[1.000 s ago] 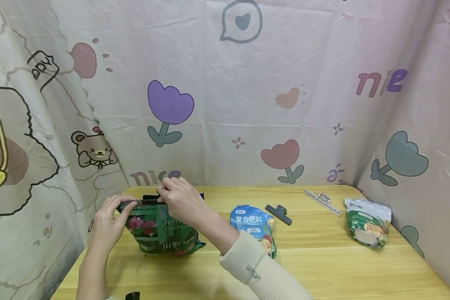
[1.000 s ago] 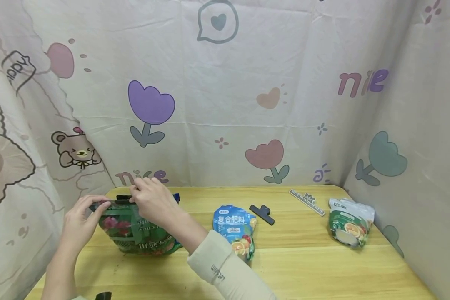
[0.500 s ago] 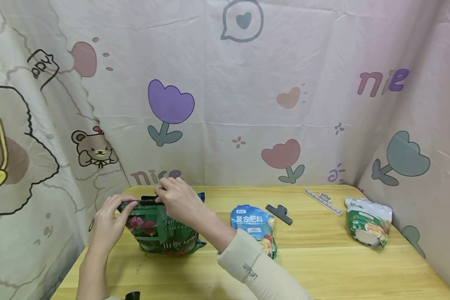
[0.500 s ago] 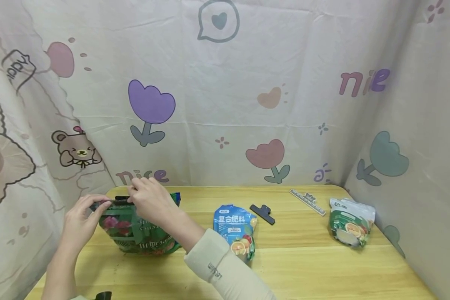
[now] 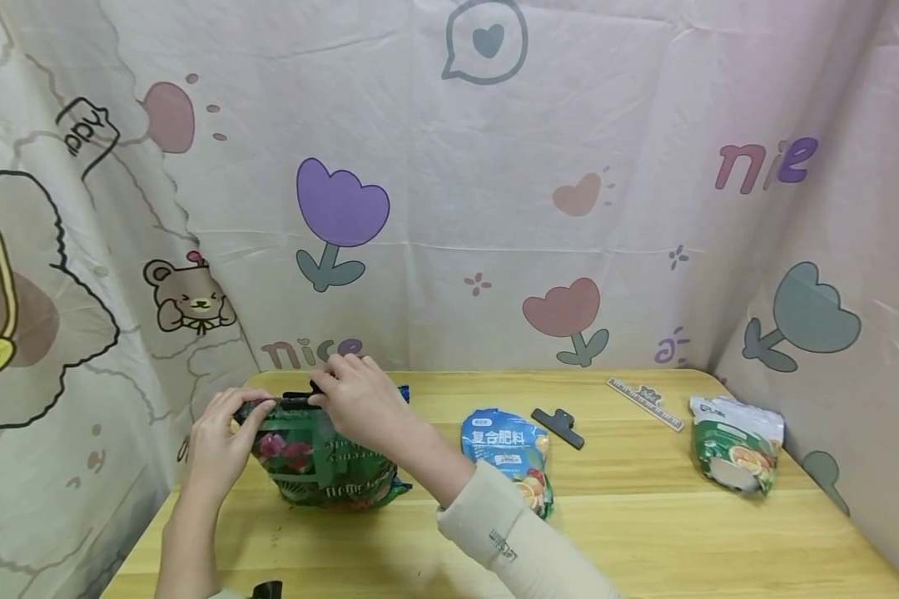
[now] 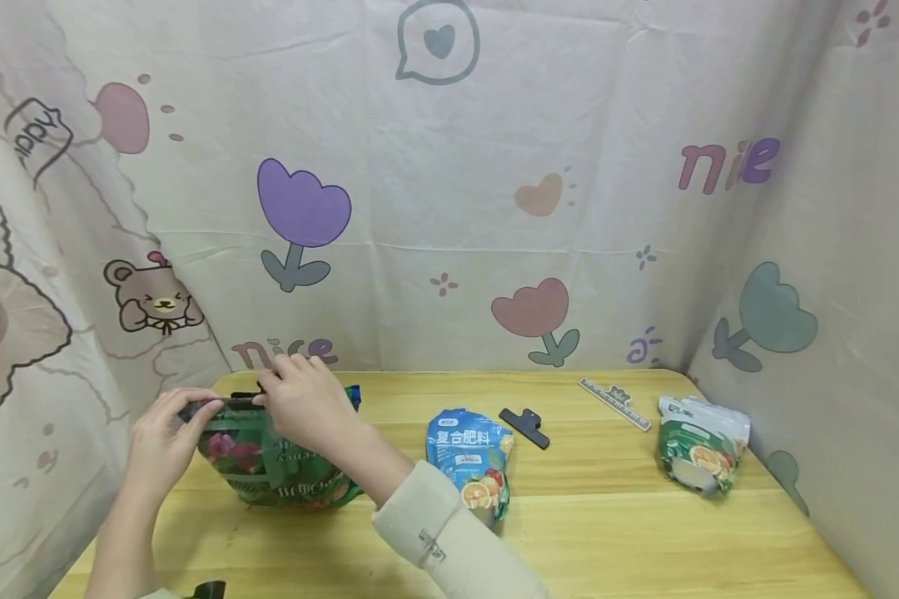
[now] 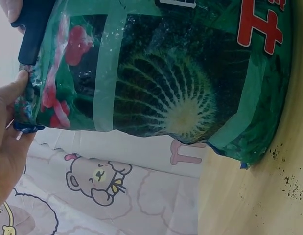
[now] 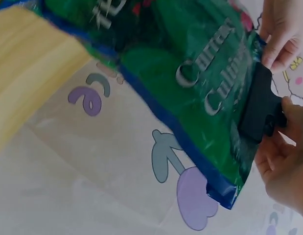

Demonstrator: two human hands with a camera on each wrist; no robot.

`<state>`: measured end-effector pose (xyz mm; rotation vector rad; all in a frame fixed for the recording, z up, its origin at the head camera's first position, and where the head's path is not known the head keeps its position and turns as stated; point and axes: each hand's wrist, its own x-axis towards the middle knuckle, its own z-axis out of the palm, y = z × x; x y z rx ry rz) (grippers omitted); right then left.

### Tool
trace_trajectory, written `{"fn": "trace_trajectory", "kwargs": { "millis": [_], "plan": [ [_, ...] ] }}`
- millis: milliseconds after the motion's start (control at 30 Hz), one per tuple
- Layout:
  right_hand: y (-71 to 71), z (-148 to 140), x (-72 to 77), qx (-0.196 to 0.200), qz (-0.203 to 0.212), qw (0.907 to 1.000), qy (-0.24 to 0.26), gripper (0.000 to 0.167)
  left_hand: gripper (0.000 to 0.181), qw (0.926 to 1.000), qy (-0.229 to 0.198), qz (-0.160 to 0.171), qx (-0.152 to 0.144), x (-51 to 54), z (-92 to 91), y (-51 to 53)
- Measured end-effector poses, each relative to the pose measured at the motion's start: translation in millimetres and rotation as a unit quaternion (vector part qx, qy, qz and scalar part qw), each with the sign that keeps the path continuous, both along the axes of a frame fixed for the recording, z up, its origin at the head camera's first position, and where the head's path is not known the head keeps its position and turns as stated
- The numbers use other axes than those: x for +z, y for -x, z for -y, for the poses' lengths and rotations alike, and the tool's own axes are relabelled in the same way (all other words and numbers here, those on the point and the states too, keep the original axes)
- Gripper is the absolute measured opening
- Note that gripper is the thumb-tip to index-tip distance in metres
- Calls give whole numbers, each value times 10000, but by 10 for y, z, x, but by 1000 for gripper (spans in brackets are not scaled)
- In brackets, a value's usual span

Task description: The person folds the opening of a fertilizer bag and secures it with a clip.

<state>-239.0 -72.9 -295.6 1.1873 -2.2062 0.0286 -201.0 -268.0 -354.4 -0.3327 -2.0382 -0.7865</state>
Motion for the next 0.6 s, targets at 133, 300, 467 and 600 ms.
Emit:
{"fn": "trace_trajectory", "kwargs": {
  "millis": [133, 300, 467, 600],
  "plan": [
    [-16, -84, -25, -49, 995, 9914, 850, 39, 10, 9996, -86, 241, 110, -13, -8, 5],
    [7, -265, -144, -40, 2736, 9039, 3287, 30, 8, 9985, -256, 441, 209, -33, -16, 27],
    [9, -424, -343, 135, 4563, 7544, 4716, 38, 9, 9973, -478, 529, 169, -45, -28, 46],
    [-3, -456, -542, -41, 5595, 6908, 4579, 60, 10, 9957, -700, 575, 195, -73, -31, 54]
  ]
}}
